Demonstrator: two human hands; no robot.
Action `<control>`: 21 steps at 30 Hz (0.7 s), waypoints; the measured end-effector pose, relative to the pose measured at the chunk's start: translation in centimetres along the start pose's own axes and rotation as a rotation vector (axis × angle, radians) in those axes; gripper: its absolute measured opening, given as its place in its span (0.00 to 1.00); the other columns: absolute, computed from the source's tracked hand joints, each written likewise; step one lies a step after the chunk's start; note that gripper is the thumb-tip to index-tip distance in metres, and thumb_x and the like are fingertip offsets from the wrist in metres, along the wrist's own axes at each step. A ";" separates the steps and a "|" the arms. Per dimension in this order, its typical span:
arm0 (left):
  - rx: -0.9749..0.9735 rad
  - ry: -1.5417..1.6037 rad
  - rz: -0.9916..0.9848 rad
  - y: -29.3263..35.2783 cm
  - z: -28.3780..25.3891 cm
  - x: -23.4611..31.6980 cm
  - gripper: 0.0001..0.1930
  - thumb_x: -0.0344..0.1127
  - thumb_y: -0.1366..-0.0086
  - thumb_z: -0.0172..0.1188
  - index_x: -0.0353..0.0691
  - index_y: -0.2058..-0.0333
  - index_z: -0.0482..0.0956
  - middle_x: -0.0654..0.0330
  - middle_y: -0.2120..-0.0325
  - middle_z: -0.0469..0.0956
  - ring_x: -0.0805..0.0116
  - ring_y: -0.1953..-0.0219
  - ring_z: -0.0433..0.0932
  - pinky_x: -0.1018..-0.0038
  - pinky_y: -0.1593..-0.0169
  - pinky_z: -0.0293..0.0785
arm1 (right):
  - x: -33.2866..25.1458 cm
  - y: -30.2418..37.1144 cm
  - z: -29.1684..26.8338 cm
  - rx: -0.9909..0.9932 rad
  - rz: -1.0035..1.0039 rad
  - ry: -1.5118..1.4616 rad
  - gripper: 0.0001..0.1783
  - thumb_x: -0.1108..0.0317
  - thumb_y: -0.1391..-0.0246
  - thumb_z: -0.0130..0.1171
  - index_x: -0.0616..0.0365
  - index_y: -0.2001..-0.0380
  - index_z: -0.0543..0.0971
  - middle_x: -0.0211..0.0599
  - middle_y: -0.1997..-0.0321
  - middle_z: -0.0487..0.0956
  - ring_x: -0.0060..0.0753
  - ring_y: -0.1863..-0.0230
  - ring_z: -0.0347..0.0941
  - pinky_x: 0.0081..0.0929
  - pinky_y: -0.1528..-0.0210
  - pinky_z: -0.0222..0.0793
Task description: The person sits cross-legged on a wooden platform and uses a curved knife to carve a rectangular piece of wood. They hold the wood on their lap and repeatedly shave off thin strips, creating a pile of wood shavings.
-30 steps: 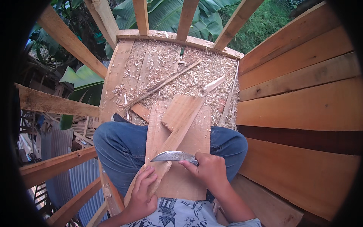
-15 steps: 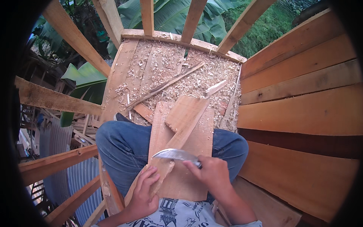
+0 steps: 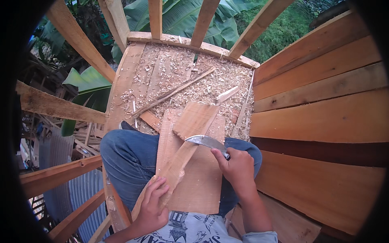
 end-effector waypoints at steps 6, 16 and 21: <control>-0.004 -0.004 0.014 -0.2 -0.1 0.0 0.29 0.16 0.56 0.51 0.31 0.49 0.67 0.44 0.42 0.63 0.41 0.35 0.60 0.50 0.32 0.50 | -1.8 2.7 1.5 -0.164 -0.186 -0.051 0.28 0.45 0.46 0.58 0.63 0.80 0.78 0.53 0.84 0.74 0.57 0.77 0.75 0.43 0.73 0.70; -0.004 -0.013 -0.008 -0.1 0.1 0.2 0.29 0.17 0.56 0.52 0.32 0.49 0.67 0.45 0.42 0.63 0.42 0.35 0.60 0.47 0.32 0.48 | 0.2 0.2 0.3 -0.088 -0.057 -0.130 0.31 0.43 0.46 0.58 0.63 0.84 0.77 0.51 0.84 0.74 0.56 0.77 0.76 0.44 0.74 0.70; -0.003 -0.001 0.020 -0.1 0.2 -0.5 0.29 0.17 0.56 0.51 0.32 0.50 0.67 0.44 0.43 0.63 0.42 0.35 0.60 0.49 0.32 0.49 | -0.7 0.6 1.8 -0.107 -0.327 -0.046 0.31 0.41 0.48 0.60 0.62 0.84 0.76 0.48 0.86 0.74 0.53 0.81 0.74 0.40 0.76 0.69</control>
Point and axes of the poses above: each hand's wrist, its own y-axis away from the middle knuckle, its own z-axis out of the palm, x = y × z, the point moved 1 cm from there along -y, towards the middle knuckle
